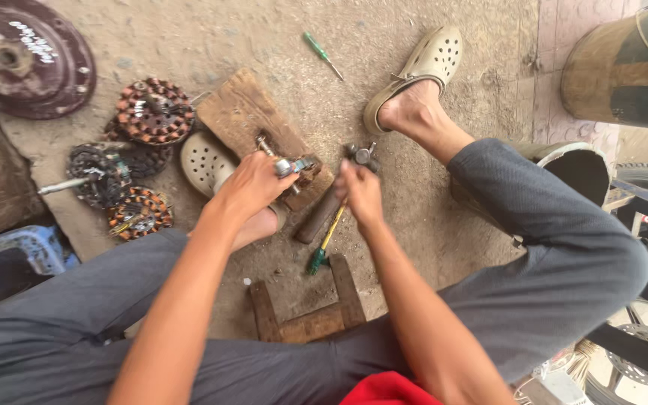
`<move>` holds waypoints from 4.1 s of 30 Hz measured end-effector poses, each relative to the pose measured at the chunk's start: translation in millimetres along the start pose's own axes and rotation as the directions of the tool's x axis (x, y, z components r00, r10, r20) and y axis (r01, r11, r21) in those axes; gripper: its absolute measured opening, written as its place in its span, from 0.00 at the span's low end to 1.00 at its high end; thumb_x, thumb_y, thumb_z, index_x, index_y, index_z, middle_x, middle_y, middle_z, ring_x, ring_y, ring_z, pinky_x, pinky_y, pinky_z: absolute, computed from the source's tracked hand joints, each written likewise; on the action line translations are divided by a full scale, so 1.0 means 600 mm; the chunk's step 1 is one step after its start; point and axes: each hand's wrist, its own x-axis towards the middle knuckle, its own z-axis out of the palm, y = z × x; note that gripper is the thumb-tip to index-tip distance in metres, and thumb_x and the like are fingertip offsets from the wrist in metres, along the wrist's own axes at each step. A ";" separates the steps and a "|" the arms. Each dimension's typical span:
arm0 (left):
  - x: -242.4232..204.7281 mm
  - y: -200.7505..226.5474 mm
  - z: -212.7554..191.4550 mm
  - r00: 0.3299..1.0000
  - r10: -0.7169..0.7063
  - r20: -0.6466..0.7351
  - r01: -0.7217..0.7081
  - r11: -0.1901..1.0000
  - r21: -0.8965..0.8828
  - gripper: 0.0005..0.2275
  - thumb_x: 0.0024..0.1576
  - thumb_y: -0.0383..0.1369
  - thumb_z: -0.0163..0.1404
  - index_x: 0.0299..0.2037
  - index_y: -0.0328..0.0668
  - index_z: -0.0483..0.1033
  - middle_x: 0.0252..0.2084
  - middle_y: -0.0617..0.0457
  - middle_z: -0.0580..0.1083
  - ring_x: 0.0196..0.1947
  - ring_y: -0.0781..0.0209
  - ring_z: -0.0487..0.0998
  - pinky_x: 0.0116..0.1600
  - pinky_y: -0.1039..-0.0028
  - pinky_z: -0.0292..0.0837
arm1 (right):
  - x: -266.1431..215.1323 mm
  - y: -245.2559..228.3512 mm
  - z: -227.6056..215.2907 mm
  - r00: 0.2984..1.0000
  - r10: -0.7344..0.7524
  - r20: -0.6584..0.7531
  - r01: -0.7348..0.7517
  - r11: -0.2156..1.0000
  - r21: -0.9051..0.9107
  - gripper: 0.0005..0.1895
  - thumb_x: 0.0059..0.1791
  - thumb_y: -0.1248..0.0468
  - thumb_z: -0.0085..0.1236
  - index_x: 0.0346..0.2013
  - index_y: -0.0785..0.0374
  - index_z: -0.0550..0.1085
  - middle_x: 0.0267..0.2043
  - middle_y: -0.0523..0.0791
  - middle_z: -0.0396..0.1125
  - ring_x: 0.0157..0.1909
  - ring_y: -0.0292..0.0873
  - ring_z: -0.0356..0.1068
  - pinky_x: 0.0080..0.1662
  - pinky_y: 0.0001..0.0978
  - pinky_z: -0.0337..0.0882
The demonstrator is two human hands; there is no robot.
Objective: The person sits on the floor and uses a hammer and a chisel to repeatedly strike a small mechanical part mounted on a wooden block. They adjust the part and tools frequently while working.
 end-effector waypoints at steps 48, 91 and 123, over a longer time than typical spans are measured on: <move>0.082 -0.080 0.093 0.903 0.372 -0.214 -0.303 0.906 0.296 0.19 0.57 0.46 0.54 0.36 0.33 0.78 0.35 0.33 0.74 0.40 0.34 0.77 0.47 0.50 0.74 | -0.329 -0.276 -0.165 0.916 -0.185 0.355 0.400 0.440 -0.804 0.22 0.48 0.51 0.59 0.50 0.60 0.69 0.22 0.57 0.72 0.26 0.59 0.76 0.32 0.50 0.72; 0.048 -0.062 0.123 0.928 0.345 -0.137 -0.340 0.939 0.061 0.11 0.53 0.38 0.57 0.38 0.40 0.81 0.36 0.39 0.76 0.40 0.39 0.80 0.48 0.56 0.76 | -0.319 -0.249 -0.186 0.865 -0.266 0.426 0.492 0.276 -0.826 0.22 0.46 0.53 0.62 0.50 0.60 0.71 0.21 0.55 0.72 0.26 0.60 0.75 0.30 0.50 0.72; 0.056 -0.043 0.124 0.872 0.436 -0.222 -0.370 0.885 0.283 0.09 0.55 0.36 0.56 0.37 0.38 0.80 0.36 0.40 0.76 0.42 0.41 0.79 0.47 0.55 0.75 | -0.335 -0.186 -0.186 0.929 -0.281 0.241 0.361 0.540 -0.760 0.17 0.47 0.57 0.60 0.48 0.61 0.71 0.21 0.54 0.71 0.26 0.56 0.73 0.31 0.47 0.72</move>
